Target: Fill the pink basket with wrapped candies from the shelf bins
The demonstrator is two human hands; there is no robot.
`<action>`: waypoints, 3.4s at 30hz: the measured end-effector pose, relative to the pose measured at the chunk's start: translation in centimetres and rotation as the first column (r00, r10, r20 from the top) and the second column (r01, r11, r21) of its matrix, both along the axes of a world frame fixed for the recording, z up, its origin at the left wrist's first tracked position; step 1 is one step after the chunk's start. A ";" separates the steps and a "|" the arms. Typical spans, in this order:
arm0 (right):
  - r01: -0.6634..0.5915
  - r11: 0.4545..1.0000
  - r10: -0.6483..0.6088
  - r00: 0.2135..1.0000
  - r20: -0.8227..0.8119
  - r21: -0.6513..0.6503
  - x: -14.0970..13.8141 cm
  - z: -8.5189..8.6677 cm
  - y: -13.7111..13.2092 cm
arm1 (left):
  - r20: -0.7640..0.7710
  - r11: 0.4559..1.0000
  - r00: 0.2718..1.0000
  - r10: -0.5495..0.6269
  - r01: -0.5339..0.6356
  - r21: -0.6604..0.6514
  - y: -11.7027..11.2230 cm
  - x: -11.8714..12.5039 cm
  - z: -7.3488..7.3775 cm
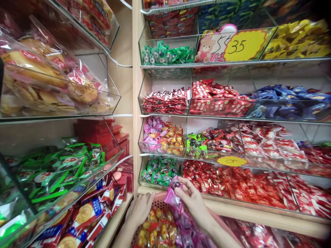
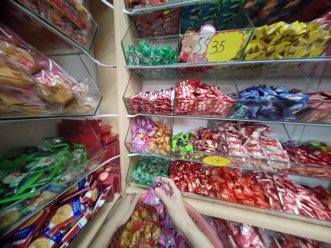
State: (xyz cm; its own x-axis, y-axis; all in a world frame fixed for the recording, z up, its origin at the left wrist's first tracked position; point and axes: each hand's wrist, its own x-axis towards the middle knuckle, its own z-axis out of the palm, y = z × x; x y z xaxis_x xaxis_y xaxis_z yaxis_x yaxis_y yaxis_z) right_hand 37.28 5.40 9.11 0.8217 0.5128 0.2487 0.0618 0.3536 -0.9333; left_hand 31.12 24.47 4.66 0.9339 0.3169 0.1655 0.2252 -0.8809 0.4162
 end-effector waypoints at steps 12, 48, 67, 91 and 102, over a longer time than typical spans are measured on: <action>-0.051 0.997 0.045 0.993 -0.111 -0.057 0.4 -3.9 -1.5 | -0.030 1.000 1.000 -0.005 0.006 0.030 -0.6 0.5 0.6; 0.403 0.291 0.233 0.850 0.472 -0.868 3.5 -6.8 -5.3 | -0.017 1.000 1.000 -0.005 0.005 -0.003 -0.2 0.8 0.1; 0.597 0.086 0.274 0.756 0.595 -0.798 1.2 -4.2 -4.3 | -0.006 1.000 1.000 0.000 0.000 0.019 -0.2 0.5 0.1; 0.847 0.447 0.329 0.143 0.934 -0.288 9.0 18.6 11.5 | 0.008 0.999 1.000 0.022 -0.022 0.030 0.2 0.1 -0.7; 0.869 0.362 0.342 0.215 0.915 -0.339 10.5 17.7 12.9 | 0.020 1.000 1.000 0.012 -0.011 -0.027 0.6 0.5 -1.1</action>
